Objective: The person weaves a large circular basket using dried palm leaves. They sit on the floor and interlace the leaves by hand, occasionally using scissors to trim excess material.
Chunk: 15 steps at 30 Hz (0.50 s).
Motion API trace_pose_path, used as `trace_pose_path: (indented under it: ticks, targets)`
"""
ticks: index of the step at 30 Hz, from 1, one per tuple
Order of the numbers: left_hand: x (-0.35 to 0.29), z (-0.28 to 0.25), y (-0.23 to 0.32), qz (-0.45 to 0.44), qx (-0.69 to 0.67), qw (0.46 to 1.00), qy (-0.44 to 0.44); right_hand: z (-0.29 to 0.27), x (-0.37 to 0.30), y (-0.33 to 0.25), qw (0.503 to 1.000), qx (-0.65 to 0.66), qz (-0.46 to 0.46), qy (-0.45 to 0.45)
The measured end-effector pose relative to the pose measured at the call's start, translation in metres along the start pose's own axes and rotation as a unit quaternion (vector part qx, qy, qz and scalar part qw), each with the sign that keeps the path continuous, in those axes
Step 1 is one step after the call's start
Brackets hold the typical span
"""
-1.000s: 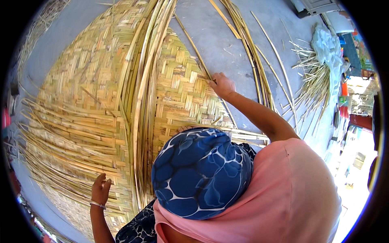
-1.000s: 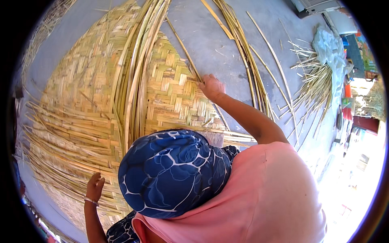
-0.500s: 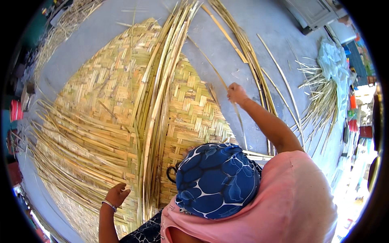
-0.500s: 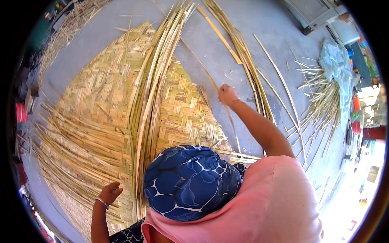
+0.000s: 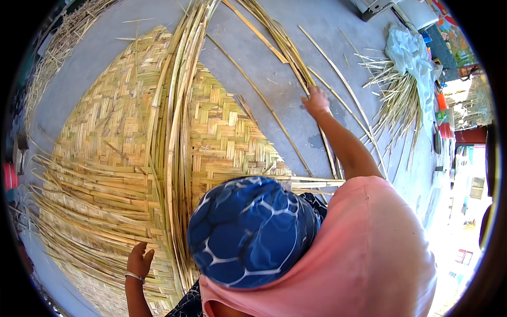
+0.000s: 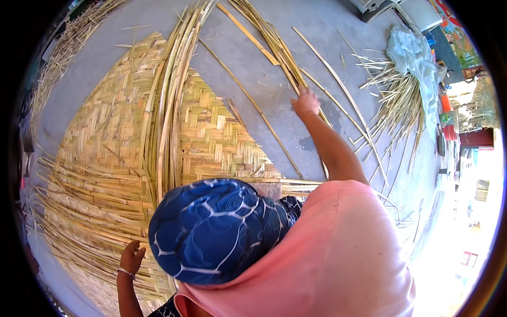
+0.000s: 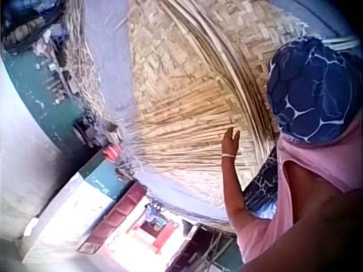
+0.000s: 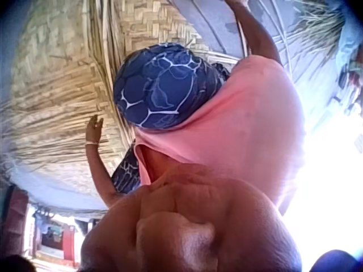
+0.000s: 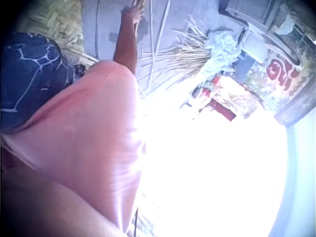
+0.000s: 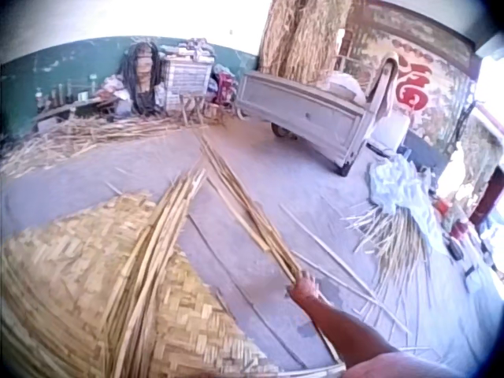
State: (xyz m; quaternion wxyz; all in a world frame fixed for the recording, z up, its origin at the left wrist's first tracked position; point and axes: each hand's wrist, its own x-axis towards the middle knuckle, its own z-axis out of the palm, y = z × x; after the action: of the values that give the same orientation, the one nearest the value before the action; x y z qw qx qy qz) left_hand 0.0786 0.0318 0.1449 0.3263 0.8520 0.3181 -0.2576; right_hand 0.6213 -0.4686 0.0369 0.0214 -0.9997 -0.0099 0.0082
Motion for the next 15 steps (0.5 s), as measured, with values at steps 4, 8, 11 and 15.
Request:
trace_pose_path:
  ticks: [4, 8, 11, 15]
  targets:
    - [-0.001, 0.004, -0.029, -0.018, 0.02, 1.0, 0.008, 0.01, 0.005, 0.069, 0.98, 0.011, 0.166, -0.107]
    - [0.009, 0.001, -0.029, -0.043, 0.04, 0.998, -0.024, 0.009, -0.024, 0.047, 0.982, 0.037, 0.078, -0.167]
    - [0.025, -0.004, -0.015, 0.001, 0.061, 0.998, -0.014, -0.01, -0.059, 0.008, 0.948, 0.115, -0.1, -0.28]
    - [0.047, -0.01, 0.005, 0.023, 0.047, 0.998, 0.019, -0.017, -0.061, -0.005, 0.943, 0.124, -0.138, -0.275]
